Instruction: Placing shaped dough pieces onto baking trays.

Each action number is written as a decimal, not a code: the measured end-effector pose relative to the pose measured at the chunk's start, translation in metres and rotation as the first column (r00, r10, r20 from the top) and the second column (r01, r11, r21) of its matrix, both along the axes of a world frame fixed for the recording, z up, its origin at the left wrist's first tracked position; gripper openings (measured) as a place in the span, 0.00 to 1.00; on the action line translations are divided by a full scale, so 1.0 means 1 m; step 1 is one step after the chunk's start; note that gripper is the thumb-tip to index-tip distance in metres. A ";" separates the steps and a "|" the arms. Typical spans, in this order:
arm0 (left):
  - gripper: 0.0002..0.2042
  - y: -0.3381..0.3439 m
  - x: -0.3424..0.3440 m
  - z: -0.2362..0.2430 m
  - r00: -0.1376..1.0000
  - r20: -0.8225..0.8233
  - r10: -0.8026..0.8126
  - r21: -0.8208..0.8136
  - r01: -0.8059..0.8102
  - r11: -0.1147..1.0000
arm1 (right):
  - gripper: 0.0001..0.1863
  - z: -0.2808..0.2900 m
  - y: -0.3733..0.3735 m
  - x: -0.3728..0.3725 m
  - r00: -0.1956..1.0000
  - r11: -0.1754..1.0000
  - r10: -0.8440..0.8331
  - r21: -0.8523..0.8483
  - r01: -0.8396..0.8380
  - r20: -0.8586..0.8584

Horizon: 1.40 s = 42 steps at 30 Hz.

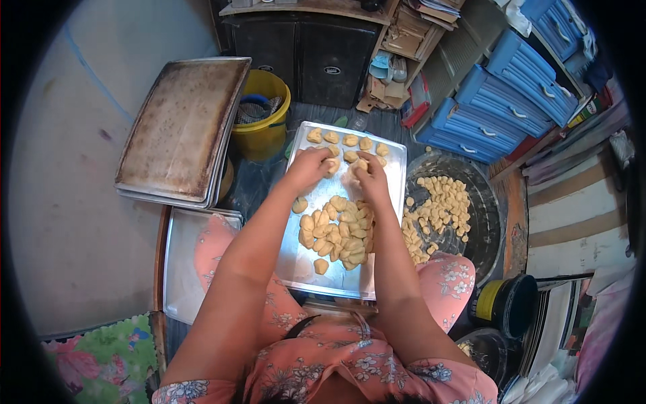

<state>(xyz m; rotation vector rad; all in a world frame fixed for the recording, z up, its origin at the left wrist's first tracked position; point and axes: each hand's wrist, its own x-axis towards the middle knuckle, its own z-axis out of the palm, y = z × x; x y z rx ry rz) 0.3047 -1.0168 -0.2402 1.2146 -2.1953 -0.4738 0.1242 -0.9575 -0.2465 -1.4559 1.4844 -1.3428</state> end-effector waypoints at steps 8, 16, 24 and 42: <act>0.19 -0.008 0.023 0.005 0.993 0.023 -0.115 0.319 0.102 0.942 | 0.17 0.024 0.005 -0.004 0.999 0.923 0.028 0.385 -0.019 -0.017; 0.13 -0.002 0.012 -0.018 0.978 0.165 0.131 0.176 -0.160 0.971 | 0.16 -0.015 -0.007 0.002 0.900 0.966 -0.143 0.139 0.217 -0.411; 0.10 -0.002 -0.009 -0.025 0.974 0.212 0.077 -0.114 -0.053 0.992 | 0.21 -0.012 -0.014 -0.010 0.962 0.970 -0.189 0.116 0.214 -0.195; 0.17 0.015 -0.062 -0.034 0.914 0.369 -0.168 -0.210 0.258 0.943 | 0.19 -0.036 0.004 -0.049 0.932 0.965 -0.263 -0.082 0.251 -0.249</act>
